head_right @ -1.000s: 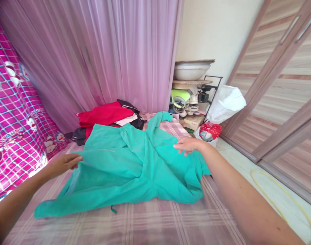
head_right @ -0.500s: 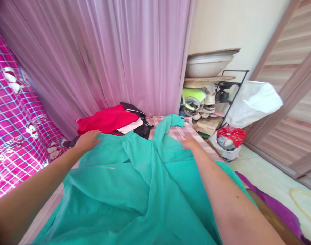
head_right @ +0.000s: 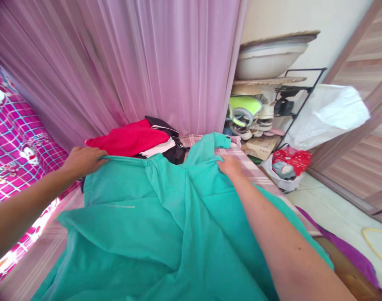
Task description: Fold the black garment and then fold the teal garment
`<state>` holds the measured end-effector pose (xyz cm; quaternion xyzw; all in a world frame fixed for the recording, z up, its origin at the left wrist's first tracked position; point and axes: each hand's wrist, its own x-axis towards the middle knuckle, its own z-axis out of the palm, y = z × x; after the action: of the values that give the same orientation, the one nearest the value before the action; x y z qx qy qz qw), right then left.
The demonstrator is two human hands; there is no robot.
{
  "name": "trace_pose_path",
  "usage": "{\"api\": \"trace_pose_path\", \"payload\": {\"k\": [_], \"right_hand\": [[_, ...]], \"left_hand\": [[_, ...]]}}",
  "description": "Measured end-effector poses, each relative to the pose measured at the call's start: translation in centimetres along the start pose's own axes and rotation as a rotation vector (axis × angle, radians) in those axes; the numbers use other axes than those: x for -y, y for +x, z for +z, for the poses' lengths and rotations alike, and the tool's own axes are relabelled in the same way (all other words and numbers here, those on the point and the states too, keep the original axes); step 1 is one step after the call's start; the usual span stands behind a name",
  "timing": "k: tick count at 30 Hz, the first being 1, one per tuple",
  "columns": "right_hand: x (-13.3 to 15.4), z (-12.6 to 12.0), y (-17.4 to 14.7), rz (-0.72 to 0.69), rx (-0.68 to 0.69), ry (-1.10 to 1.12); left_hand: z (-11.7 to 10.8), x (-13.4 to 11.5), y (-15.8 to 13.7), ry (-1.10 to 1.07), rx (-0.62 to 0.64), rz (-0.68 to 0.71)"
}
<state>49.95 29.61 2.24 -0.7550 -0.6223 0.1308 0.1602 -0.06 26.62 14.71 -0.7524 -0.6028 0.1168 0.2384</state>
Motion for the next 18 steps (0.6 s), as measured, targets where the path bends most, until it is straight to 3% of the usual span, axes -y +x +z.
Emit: {"api": "trace_pose_path", "payload": {"k": [3,5,8,11,14,18], "right_hand": [[2.1,-1.2,0.8,0.001,-0.292,-0.020],[3.7,-1.6,1.4,-0.020,-0.355,0.004],[5.4,-1.4,1.7,-0.075,-0.278,0.074],[5.4,-0.5,0.0,-0.146,-0.144,0.098],[3.7,0.6,-3.9,-0.217,0.035,0.094],[1.1,1.2,-10.8,-0.292,0.269,0.119]], "left_hand": [[-2.5,2.0,-0.2,-0.005,-0.139,-0.155],[-3.4,3.0,0.3,-0.053,-0.240,-0.259],[-2.8,3.5,0.8,-0.167,-0.333,-0.329],[-0.3,2.5,-0.4,-0.266,-0.344,-0.275],[3.1,0.4,-4.4,-0.348,-0.314,-0.243],[6.5,-2.5,-12.6,-0.539,-0.184,-0.159]]}}
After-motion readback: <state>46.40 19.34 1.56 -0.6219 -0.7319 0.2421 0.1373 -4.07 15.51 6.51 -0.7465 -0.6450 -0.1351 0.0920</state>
